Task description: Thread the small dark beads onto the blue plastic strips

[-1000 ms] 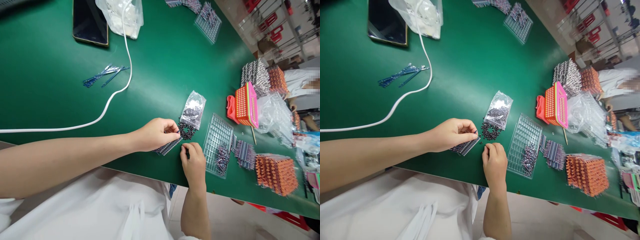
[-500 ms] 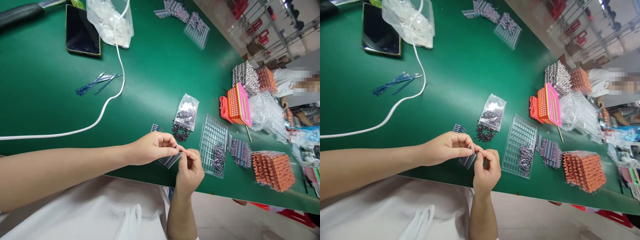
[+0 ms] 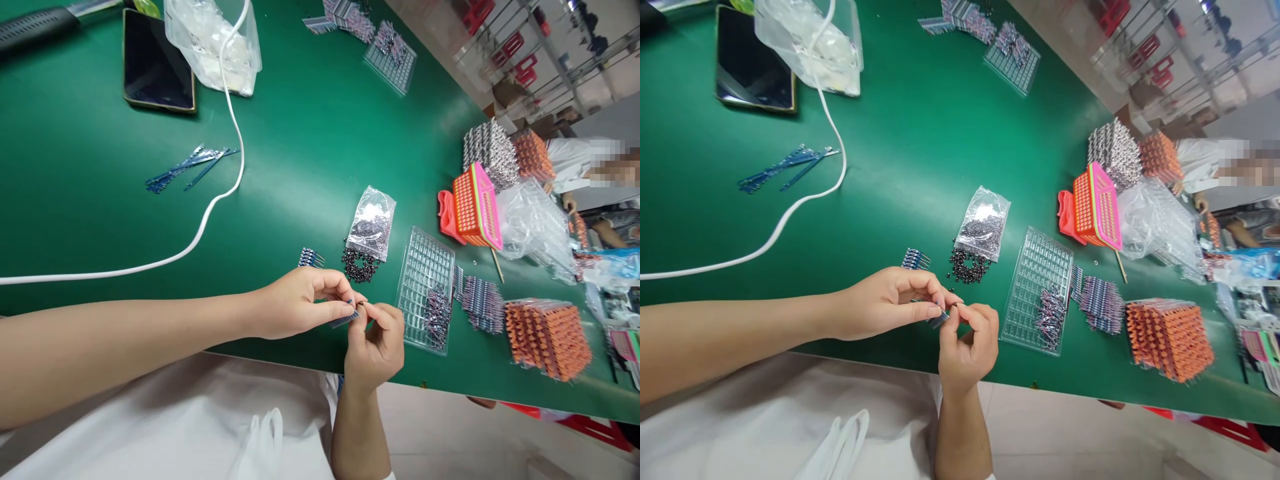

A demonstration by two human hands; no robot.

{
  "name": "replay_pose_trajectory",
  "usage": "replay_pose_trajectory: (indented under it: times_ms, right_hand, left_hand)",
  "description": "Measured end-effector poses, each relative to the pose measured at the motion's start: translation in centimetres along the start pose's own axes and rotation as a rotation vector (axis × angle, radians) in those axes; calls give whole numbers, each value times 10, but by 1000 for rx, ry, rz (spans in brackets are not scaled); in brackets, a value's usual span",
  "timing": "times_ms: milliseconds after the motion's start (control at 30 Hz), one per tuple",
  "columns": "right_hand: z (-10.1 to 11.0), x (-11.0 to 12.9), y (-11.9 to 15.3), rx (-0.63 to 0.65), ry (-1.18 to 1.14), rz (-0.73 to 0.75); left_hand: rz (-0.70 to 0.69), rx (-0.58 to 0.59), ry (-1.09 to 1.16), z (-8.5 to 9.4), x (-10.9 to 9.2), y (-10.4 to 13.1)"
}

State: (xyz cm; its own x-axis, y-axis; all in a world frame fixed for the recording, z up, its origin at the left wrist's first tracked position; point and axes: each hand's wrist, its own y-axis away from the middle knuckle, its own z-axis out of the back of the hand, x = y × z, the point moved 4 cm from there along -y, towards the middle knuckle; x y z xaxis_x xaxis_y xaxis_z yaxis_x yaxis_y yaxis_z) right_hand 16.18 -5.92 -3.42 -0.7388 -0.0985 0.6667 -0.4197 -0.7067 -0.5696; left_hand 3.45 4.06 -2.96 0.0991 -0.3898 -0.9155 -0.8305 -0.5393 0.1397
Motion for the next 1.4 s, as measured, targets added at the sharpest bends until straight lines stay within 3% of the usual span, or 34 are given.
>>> replay_pose_trajectory:
  times_ms: [200,467,767,1133,1267,1400]
  right_hand:
    - [1,-2,-1,75,-17,-20]
    - [12,-1,-12,289,152,320]
    - [11,-4,-5,143,192,268]
    - [10,-7,-4,145,85,192]
    - [9,-8,-4,132,32,171]
    - [9,-8,-4,111,31,166]
  left_hand:
    - [3,34,-160,3,-3,0]
    - [130,35,7,8,5,-8]
    - [149,20,38,10,4,-8]
    - [123,29,19,9,9,-7]
    - [94,44,-68,7,6,-5]
    - [8,70,-293,5,-5,-2]
